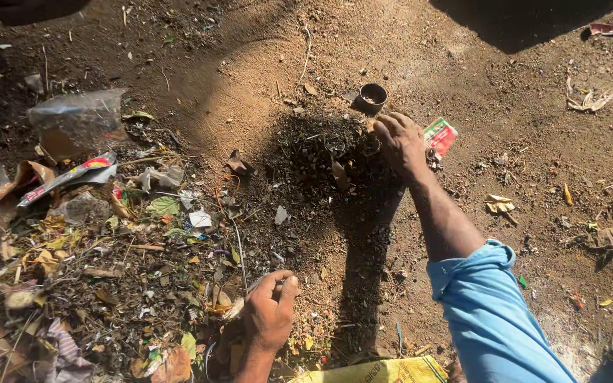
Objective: The person sits on the ground and sorts through a large pile of mixed waste and debris. They pick up various items, including plastic pieces, paper, and organic matter, and place them into a nearby white sack or discard them aside.
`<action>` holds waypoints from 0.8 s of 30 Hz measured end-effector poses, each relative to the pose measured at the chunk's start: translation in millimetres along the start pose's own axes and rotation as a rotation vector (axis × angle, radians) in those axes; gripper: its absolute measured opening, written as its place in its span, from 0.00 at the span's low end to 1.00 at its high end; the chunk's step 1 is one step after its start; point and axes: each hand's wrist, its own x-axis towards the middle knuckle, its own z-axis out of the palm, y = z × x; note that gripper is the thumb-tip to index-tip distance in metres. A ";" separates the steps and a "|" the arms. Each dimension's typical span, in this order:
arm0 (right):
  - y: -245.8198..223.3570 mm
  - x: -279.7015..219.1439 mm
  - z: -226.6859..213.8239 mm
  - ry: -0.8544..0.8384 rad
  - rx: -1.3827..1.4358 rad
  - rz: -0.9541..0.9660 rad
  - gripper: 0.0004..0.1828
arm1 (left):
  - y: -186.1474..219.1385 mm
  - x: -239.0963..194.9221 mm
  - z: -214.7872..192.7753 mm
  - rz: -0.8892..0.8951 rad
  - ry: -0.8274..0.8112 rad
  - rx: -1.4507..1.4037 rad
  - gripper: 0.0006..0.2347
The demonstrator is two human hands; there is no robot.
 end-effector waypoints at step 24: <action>-180.2 -200.6 -52.3 -0.434 -0.463 -0.305 0.27 | 9.9 -12.8 -20.9 0.180 -0.043 -0.048 0.10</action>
